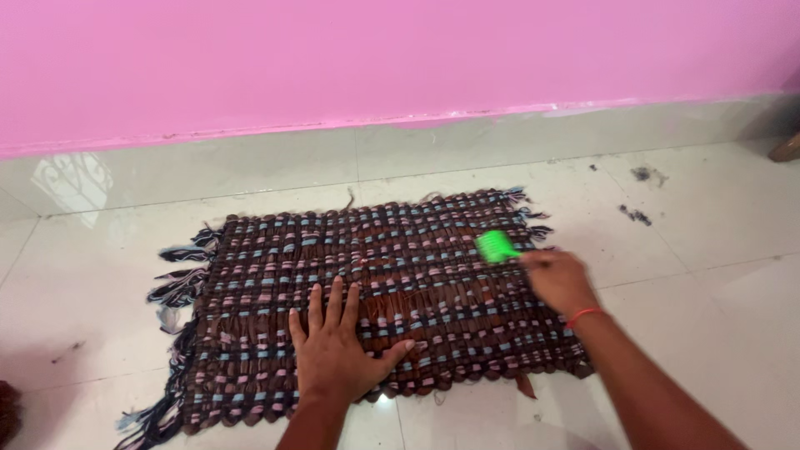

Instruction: The person brushes a woven rug using a handheld brush, moves a smaller mat piece aside, and continues brushing the rug with the brush.

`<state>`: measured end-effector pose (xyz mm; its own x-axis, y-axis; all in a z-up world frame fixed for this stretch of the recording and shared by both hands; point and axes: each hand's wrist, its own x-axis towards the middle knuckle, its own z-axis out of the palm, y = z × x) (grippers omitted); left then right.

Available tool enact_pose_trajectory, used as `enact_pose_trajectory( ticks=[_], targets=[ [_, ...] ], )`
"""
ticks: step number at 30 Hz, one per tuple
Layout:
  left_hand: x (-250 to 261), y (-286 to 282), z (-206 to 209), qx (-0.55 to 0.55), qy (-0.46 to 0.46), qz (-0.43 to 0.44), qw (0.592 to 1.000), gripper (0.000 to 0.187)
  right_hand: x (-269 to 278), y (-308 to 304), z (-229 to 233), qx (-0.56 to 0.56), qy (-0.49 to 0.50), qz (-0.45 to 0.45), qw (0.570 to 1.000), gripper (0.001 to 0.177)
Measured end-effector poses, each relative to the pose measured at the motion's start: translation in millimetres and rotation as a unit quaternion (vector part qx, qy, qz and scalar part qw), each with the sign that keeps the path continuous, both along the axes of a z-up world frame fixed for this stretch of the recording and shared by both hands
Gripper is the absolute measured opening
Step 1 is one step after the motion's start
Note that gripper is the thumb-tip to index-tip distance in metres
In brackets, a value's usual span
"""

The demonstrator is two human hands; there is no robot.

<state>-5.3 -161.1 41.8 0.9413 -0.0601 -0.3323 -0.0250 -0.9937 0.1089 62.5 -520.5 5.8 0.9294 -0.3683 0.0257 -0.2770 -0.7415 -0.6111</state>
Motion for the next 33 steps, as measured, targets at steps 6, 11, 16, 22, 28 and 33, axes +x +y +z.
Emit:
enact_pose_trajectory(
  ticks=[6,11,16,22,28,33],
  targets=[
    [0.5,-3.0,9.2,0.02,0.028,-0.004,0.999,0.123,-20.4,-19.2,46.5,-0.043,0.009,-0.127,0.991,0.03],
    [-0.4,-1.6,10.7,0.024,0.021,-0.012,0.999,0.123,-15.1,27.4,30.2,-0.027,0.114,0.029,0.993,0.043],
    [-1.6,-1.3,12.5,0.025,0.027,-0.014,0.999,0.122,-14.6,-1.4,27.2,-0.061,0.109,-0.102,0.987,0.035],
    [0.6,-1.2,13.3,0.025,0.023,-0.018,0.999,0.121,-18.3,-17.9,33.7,-0.093,0.051,-0.082,0.991,0.038],
    [-0.4,0.0,7.2,0.02,0.007,-0.016,1.0,0.122,-9.7,4.2,8.9,-0.038,0.037,0.04,0.998,0.043],
    [0.0,-0.4,8.9,0.023,0.011,-0.019,0.999,0.121,-24.5,-34.8,37.2,-0.181,0.003,-0.143,0.973,0.036]
  ],
)
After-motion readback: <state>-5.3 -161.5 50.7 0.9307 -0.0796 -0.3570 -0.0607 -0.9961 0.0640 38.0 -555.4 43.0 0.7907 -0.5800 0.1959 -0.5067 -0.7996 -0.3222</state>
